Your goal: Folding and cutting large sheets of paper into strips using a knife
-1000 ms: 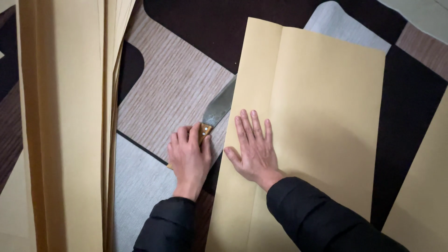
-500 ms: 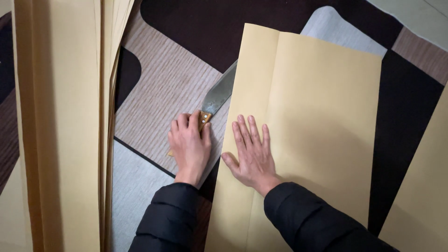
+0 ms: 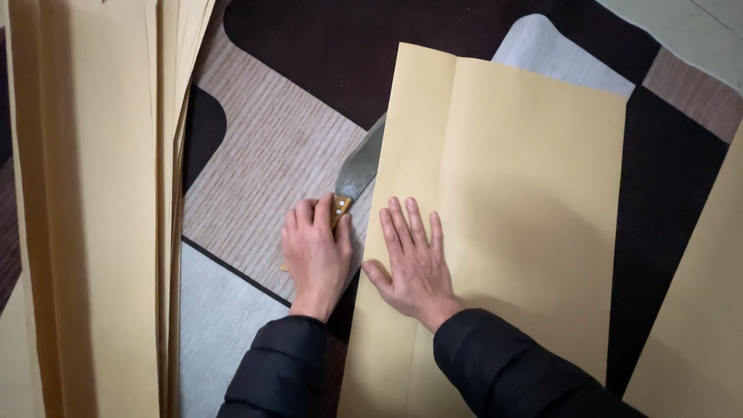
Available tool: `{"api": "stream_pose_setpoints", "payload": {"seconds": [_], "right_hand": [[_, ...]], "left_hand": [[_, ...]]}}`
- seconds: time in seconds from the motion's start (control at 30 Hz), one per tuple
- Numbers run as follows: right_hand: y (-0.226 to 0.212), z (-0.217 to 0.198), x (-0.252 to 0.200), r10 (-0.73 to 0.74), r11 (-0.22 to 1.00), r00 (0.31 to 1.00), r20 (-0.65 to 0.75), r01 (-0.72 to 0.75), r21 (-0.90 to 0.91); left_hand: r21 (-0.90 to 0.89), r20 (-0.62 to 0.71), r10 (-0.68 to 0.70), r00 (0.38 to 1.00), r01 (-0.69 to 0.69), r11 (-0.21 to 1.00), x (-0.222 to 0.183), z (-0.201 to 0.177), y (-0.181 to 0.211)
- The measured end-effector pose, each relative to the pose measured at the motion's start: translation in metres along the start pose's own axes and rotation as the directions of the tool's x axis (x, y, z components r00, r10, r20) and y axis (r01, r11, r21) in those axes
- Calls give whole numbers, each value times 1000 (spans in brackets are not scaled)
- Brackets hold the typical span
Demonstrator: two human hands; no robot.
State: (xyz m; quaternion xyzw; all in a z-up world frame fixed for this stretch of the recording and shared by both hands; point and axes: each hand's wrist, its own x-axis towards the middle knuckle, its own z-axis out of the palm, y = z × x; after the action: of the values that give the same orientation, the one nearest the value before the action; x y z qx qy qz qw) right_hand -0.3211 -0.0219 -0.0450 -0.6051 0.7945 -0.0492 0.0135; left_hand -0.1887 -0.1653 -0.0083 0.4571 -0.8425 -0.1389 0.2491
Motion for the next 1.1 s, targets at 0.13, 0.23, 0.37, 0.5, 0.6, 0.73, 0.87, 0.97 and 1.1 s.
{"api": "stream_pose_setpoints", "payload": {"seconds": [0.13, 0.23, 0.37, 0.5, 0.6, 0.73, 0.87, 0.97, 1.1], "right_hand": [[0, 0, 0, 3, 1000, 1000, 7, -3, 1], [1, 2, -1, -10, 1000, 1000, -22, 10, 5], [0, -2, -1, -10, 999, 1000, -21, 11, 35], [-1, -1, -1, -18, 1000, 999, -42, 18, 4], [0, -1, -1, -23, 1000, 999, -47, 23, 13], [-1, -3, -1, -19, 1000, 999, -32, 19, 23], [0, -2, -2, -19, 1000, 999, -40, 19, 12], [-1, -4, -1, -20, 1000, 999, -46, 21, 12], [-2, -7, 0, -25, 999, 997, -71, 27, 23]], "left_hand": [[7, -9, -11, 1000, 11, 1000, 10, 9, -1], [14, -9, -8, 1000, 8, 1000, 15, 11, 0], [33, 0, -22, 1000, 22, 999, 24, 12, 3], [36, -12, -26, 1000, 27, 999, 33, 15, 7], [53, -21, -7, 1000, 8, 999, 39, 24, 4], [36, -10, -15, 1000, 15, 999, 49, 26, 6], [38, -12, -10, 1000, 10, 999, 60, 29, 8], [53, -13, -2, 1000, 3, 999, 68, 35, 8], [49, -10, -4, 1000, 4, 999, 76, 39, 9]]}}
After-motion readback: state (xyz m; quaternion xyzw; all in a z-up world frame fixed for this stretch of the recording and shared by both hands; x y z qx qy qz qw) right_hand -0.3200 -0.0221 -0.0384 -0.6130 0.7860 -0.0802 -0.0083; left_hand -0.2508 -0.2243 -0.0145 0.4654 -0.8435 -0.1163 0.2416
